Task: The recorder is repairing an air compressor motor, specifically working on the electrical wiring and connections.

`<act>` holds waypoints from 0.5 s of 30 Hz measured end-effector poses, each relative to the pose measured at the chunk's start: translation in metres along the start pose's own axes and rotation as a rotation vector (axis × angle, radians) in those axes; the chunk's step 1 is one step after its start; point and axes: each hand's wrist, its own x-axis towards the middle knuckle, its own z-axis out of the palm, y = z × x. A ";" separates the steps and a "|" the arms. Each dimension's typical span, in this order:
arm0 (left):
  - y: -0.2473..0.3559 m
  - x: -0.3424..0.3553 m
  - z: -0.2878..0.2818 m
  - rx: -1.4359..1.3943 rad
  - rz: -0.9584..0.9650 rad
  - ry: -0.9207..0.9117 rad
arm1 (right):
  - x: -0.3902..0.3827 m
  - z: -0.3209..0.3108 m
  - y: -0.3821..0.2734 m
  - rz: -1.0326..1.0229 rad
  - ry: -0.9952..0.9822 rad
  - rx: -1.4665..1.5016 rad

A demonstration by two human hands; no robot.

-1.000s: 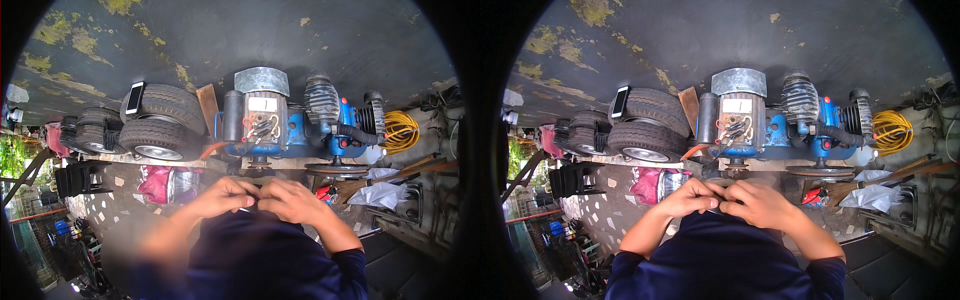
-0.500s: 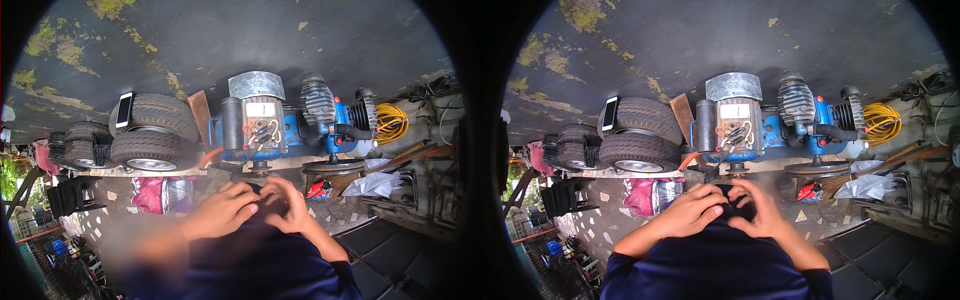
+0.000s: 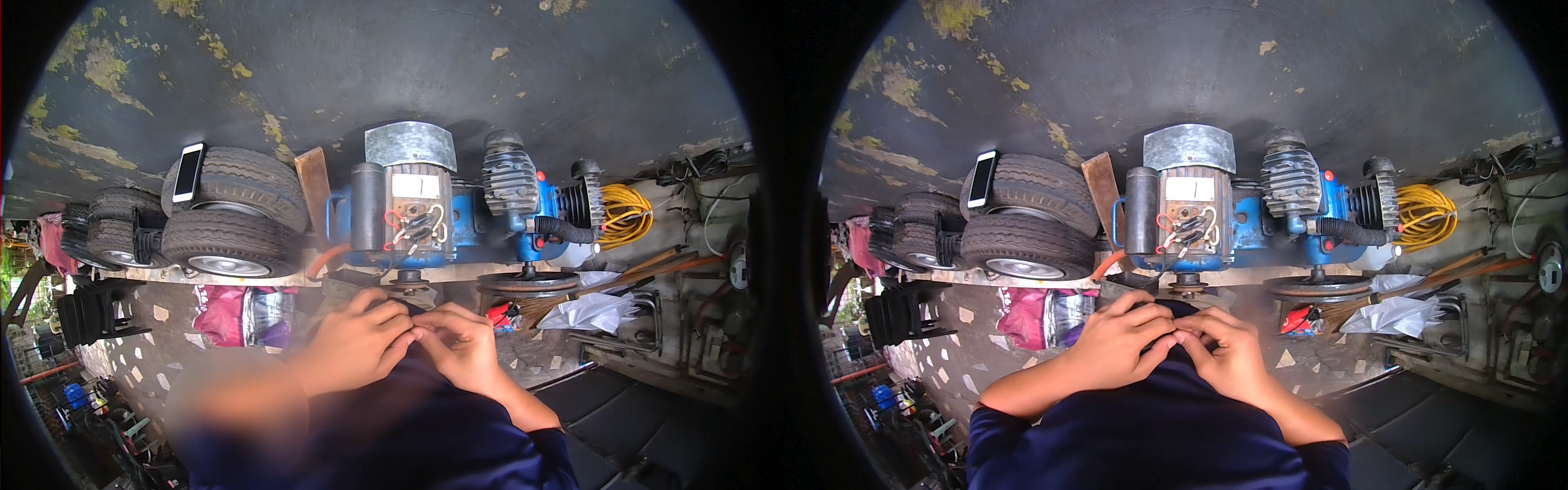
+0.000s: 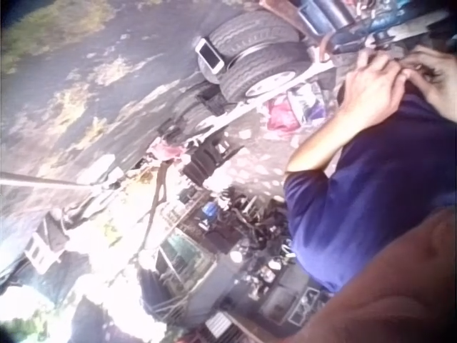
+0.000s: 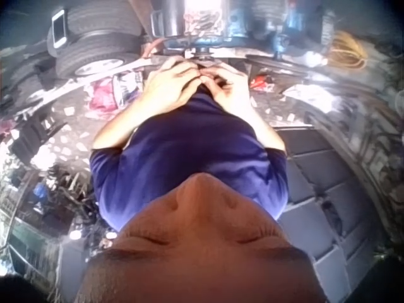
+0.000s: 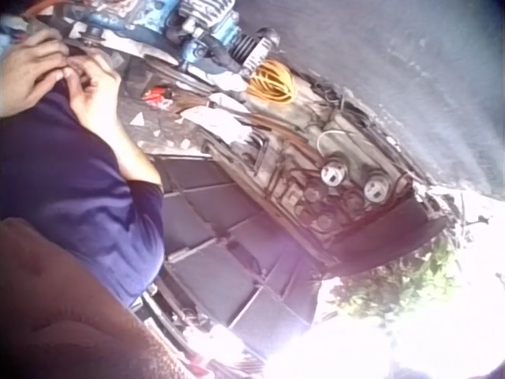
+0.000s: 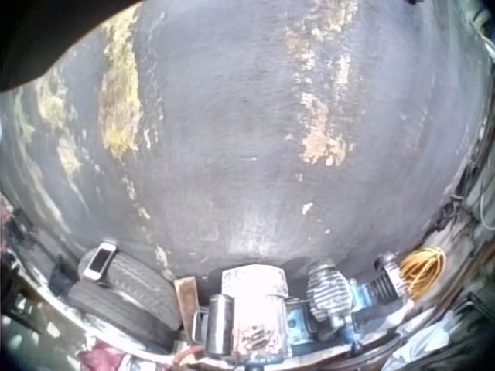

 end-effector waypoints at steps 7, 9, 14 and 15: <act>-0.006 -0.012 0.006 -0.300 0.042 0.099 | -0.006 -0.015 -0.016 0.004 -0.187 -0.074; -0.009 -0.015 -0.001 -0.262 0.120 0.147 | -0.005 -0.021 -0.016 -0.135 -0.213 -0.160; -0.067 -0.084 -0.120 -0.042 -0.245 0.612 | 0.000 -0.132 0.051 0.159 0.339 -0.494; -0.065 -0.089 -0.146 -0.063 -0.412 0.741 | -0.001 -0.135 0.034 0.290 0.313 -0.230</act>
